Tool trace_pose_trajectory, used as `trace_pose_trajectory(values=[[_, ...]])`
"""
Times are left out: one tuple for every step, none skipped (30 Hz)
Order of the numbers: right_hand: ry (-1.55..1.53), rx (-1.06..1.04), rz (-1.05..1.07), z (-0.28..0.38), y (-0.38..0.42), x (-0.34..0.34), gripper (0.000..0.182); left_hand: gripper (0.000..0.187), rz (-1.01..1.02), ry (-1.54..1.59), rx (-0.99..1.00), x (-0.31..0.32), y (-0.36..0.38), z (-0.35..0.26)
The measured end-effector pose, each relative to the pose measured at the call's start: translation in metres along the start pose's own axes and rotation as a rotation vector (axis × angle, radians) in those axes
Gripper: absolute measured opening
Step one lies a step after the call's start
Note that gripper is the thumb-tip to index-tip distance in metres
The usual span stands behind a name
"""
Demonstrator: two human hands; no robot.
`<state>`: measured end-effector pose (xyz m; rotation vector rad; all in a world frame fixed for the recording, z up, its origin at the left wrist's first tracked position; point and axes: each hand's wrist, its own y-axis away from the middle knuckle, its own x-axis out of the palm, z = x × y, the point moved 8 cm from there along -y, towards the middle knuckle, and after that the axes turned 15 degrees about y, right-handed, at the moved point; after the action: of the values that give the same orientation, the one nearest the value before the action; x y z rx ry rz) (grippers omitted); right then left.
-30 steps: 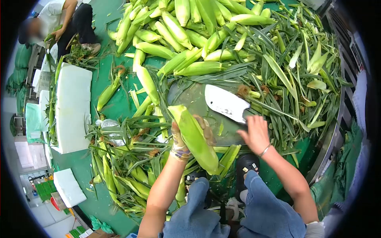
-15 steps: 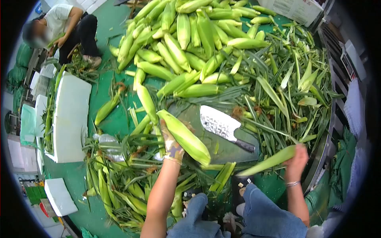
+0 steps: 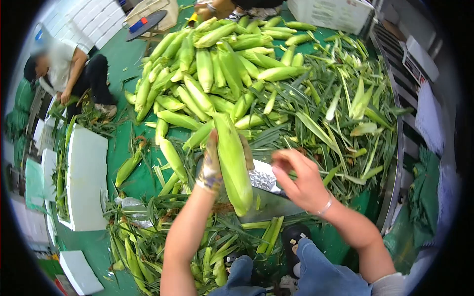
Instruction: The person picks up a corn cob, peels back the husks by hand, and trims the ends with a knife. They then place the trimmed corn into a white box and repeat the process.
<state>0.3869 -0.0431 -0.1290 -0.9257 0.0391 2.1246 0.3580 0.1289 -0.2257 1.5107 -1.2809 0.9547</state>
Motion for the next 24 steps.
trace_pose_trajectory(values=[[-0.040,-0.035,-0.001,0.010,-0.012,0.004,0.023,0.080,0.008,-0.022,-0.023,-0.006,0.008,0.013],[-0.028,-0.107,-0.028,0.016,-0.020,0.009,0.022,0.082,0.014,-0.038,-0.036,-0.010,0.015,0.023],[-0.007,-0.122,-0.010,0.020,-0.026,0.016,0.022,0.086,-0.099,-0.074,0.014,-0.008,0.020,0.032],[0.015,-0.145,0.009,0.023,-0.028,0.022,0.021,0.086,-0.107,-0.065,0.016,-0.009,0.024,0.036],[0.014,-0.147,0.020,0.025,-0.028,0.026,0.021,0.085,-0.121,-0.135,0.048,-0.010,0.026,0.036],[-0.001,-0.111,0.021,0.023,-0.028,0.029,0.021,0.084,-0.137,-0.206,0.079,-0.009,0.029,0.035],[-0.017,-0.075,0.021,0.020,-0.028,0.031,0.021,0.074,-0.169,-0.193,0.104,0.008,0.036,0.037],[-0.020,-0.075,0.026,0.020,-0.028,0.032,0.021,0.074,-0.174,-0.192,0.107,-0.001,0.038,0.035],[0.090,-0.112,0.021,0.022,-0.027,0.033,0.020,0.066,-0.240,-0.404,0.103,-0.021,0.042,0.029],[0.201,-0.146,0.013,0.023,-0.025,0.033,0.019,0.058,-0.300,-0.618,0.093,-0.032,0.046,0.022],[0.201,-0.139,0.010,0.022,-0.025,0.033,0.019,0.052,-0.297,-0.725,0.070,-0.034,0.048,0.019],[0.169,-0.140,0.016,0.020,-0.026,0.034,0.018,0.052,-0.297,-0.725,0.063,-0.030,0.050,0.020],[0.138,-0.143,0.022,0.020,-0.026,0.035,0.018,0.053,-0.317,-0.816,0.072,-0.023,0.053,0.018],[0.139,-0.141,0.024,0.021,-0.026,0.037,0.018,0.054,-0.338,-0.905,0.084,-0.020,0.055,0.017],[0.060,-0.105,0.026,0.020,-0.025,0.039,0.019,0.054,-0.339,-0.901,0.086,-0.020,0.057,0.018],[-0.020,-0.068,0.027,0.017,-0.025,0.040,0.020,0.053,-0.352,-0.946,0.108,-0.020,0.059,0.018],[-0.021,-0.065,0.030,0.016,-0.024,0.042,0.020,0.055,-0.367,-0.991,0.128,-0.021,0.062,0.018],[0.034,-0.038,-0.022,0.011,-0.024,0.040,0.019,0.055,-0.371,-0.988,0.123,-0.037,0.062,0.022],[0.091,-0.009,-0.075,0.005,-0.022,0.038,0.017,0.056,-0.415,-0.879,0.162,-0.068,0.061,0.024],[0.093,-0.004,-0.076,-0.008,-0.021,0.040,0.017,0.057,-0.452,-0.770,0.203,-0.086,0.060,0.025],[0.069,0.160,-0.083,-0.046,-0.018,0.041,0.018,0.071,-0.506,-0.332,0.349,-0.039,0.065,0.029],[0.039,0.324,-0.091,-0.083,-0.010,0.042,0.018,0.087,-0.259,-0.168,0.175,-0.036,0.057,0.035],[0.142,0.351,-0.122,-0.111,0.003,0.040,0.018,0.090,-0.221,-0.250,0.256,-0.025,0.056,0.025],[0.244,0.372,-0.146,-0.133,0.019,0.033,0.019,0.093,-0.186,-0.330,0.343,-0.014,0.053,0.015]])
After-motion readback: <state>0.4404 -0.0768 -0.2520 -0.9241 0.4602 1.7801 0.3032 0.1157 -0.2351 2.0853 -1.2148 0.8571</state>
